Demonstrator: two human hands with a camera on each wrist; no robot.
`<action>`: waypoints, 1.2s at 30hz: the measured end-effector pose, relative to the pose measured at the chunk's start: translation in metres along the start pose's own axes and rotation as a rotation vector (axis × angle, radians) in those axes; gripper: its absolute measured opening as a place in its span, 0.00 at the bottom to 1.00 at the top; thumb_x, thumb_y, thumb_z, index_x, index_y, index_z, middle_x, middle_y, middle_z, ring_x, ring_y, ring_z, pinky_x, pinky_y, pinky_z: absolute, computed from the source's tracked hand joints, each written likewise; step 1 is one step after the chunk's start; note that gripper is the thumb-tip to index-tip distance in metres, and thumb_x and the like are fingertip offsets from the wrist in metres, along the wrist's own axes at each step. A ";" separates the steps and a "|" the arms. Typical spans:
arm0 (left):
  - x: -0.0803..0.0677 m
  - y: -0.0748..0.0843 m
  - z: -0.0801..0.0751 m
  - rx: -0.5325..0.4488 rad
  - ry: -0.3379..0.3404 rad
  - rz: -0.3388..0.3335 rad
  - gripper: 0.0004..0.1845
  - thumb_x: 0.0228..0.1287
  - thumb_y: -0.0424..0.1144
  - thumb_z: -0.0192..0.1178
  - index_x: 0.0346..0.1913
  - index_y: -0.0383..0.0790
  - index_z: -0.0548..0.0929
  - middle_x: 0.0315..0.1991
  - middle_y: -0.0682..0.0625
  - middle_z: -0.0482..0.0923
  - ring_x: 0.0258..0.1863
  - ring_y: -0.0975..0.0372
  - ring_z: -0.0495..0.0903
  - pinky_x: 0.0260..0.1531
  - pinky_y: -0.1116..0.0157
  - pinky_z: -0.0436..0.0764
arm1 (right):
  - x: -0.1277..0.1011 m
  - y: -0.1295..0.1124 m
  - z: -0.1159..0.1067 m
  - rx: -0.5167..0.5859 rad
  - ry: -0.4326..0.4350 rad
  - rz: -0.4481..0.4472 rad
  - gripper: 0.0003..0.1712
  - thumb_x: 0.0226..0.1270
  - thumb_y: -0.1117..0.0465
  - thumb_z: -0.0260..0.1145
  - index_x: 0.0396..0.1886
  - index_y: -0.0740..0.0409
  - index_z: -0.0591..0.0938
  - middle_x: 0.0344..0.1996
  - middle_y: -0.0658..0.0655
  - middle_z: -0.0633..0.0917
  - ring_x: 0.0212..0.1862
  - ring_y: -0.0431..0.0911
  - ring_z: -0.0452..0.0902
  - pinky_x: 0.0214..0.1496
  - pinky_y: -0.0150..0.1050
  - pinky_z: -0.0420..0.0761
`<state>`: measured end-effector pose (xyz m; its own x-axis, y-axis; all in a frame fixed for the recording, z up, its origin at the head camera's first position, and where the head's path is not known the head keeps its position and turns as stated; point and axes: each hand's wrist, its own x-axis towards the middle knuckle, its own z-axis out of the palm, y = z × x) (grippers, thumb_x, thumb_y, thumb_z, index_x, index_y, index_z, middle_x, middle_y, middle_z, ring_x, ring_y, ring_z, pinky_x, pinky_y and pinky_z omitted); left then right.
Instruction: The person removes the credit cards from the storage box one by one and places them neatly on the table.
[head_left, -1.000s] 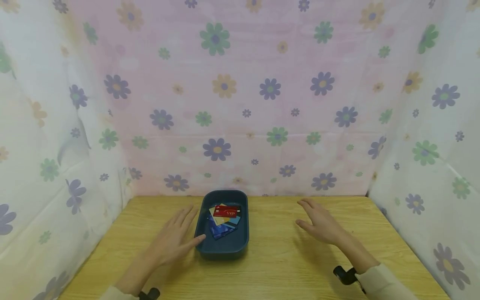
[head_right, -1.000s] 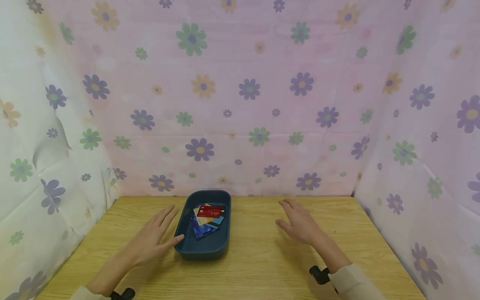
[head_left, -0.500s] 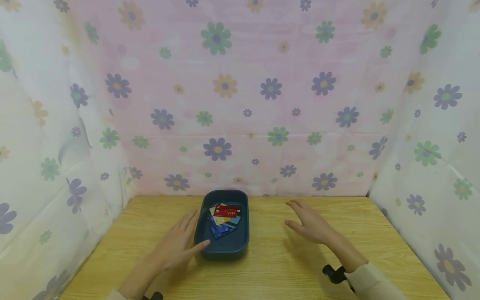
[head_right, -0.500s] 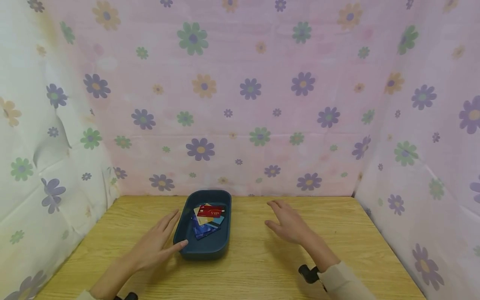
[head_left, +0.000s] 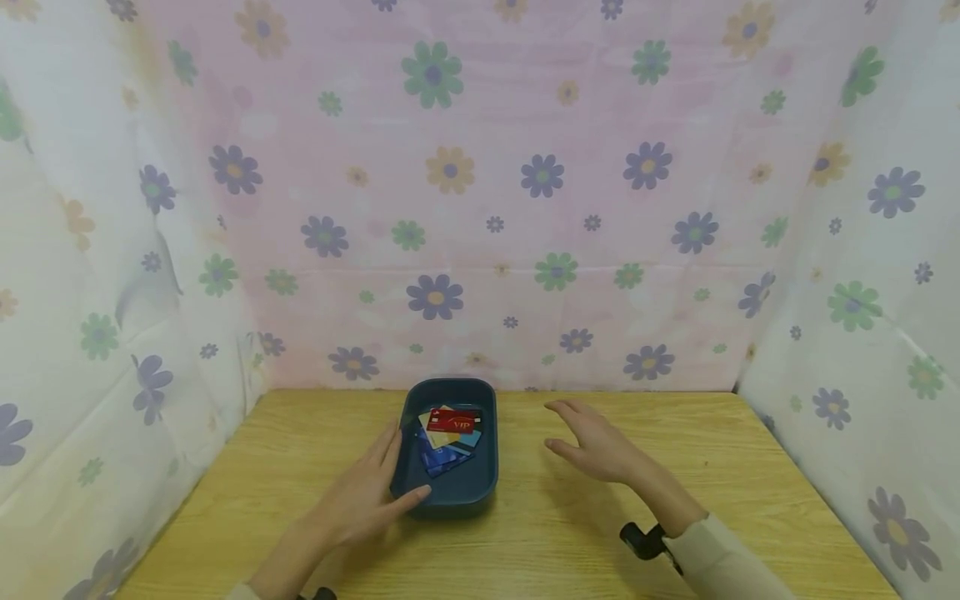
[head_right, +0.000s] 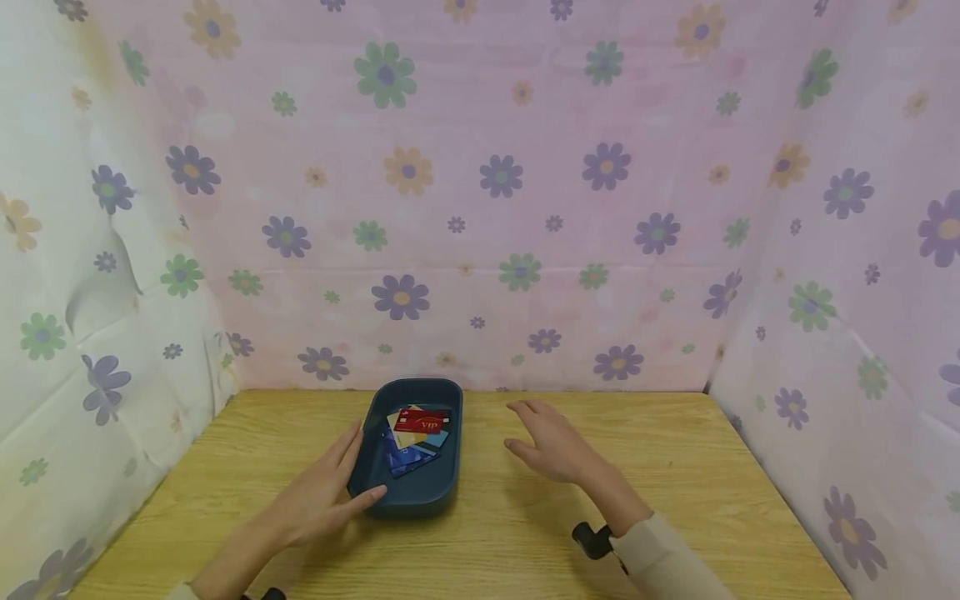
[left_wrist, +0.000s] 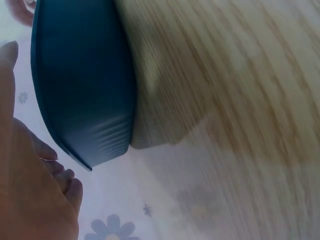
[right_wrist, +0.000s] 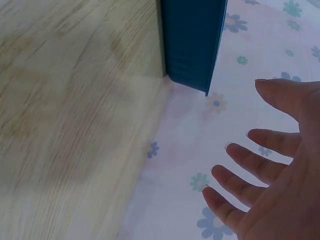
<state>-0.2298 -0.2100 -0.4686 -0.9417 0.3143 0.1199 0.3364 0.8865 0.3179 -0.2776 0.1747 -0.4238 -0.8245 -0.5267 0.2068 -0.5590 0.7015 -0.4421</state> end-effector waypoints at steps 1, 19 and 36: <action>0.000 0.001 0.001 0.002 -0.002 -0.004 0.58 0.67 0.75 0.51 0.82 0.32 0.49 0.83 0.40 0.41 0.80 0.44 0.51 0.72 0.43 0.62 | 0.002 -0.002 0.000 -0.006 -0.003 -0.005 0.35 0.78 0.51 0.63 0.76 0.63 0.67 0.71 0.66 0.72 0.71 0.63 0.68 0.68 0.63 0.71; 0.002 0.007 0.009 -0.011 -0.014 -0.052 0.61 0.64 0.77 0.52 0.82 0.32 0.48 0.83 0.40 0.40 0.79 0.43 0.52 0.71 0.43 0.65 | 0.030 -0.030 0.020 0.057 -0.058 -0.028 0.33 0.78 0.52 0.62 0.76 0.61 0.67 0.72 0.66 0.70 0.72 0.62 0.66 0.70 0.62 0.69; 0.004 0.009 0.013 -0.002 -0.014 -0.084 0.60 0.65 0.79 0.46 0.81 0.31 0.50 0.83 0.37 0.40 0.79 0.41 0.53 0.70 0.41 0.65 | 0.044 -0.049 0.042 0.094 -0.090 -0.035 0.34 0.78 0.50 0.63 0.77 0.56 0.67 0.72 0.61 0.72 0.72 0.57 0.69 0.70 0.57 0.72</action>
<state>-0.2306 -0.1964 -0.4779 -0.9666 0.2434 0.0799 0.2561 0.9092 0.3282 -0.2828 0.0974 -0.4295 -0.7911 -0.5939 0.1466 -0.5732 0.6359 -0.5168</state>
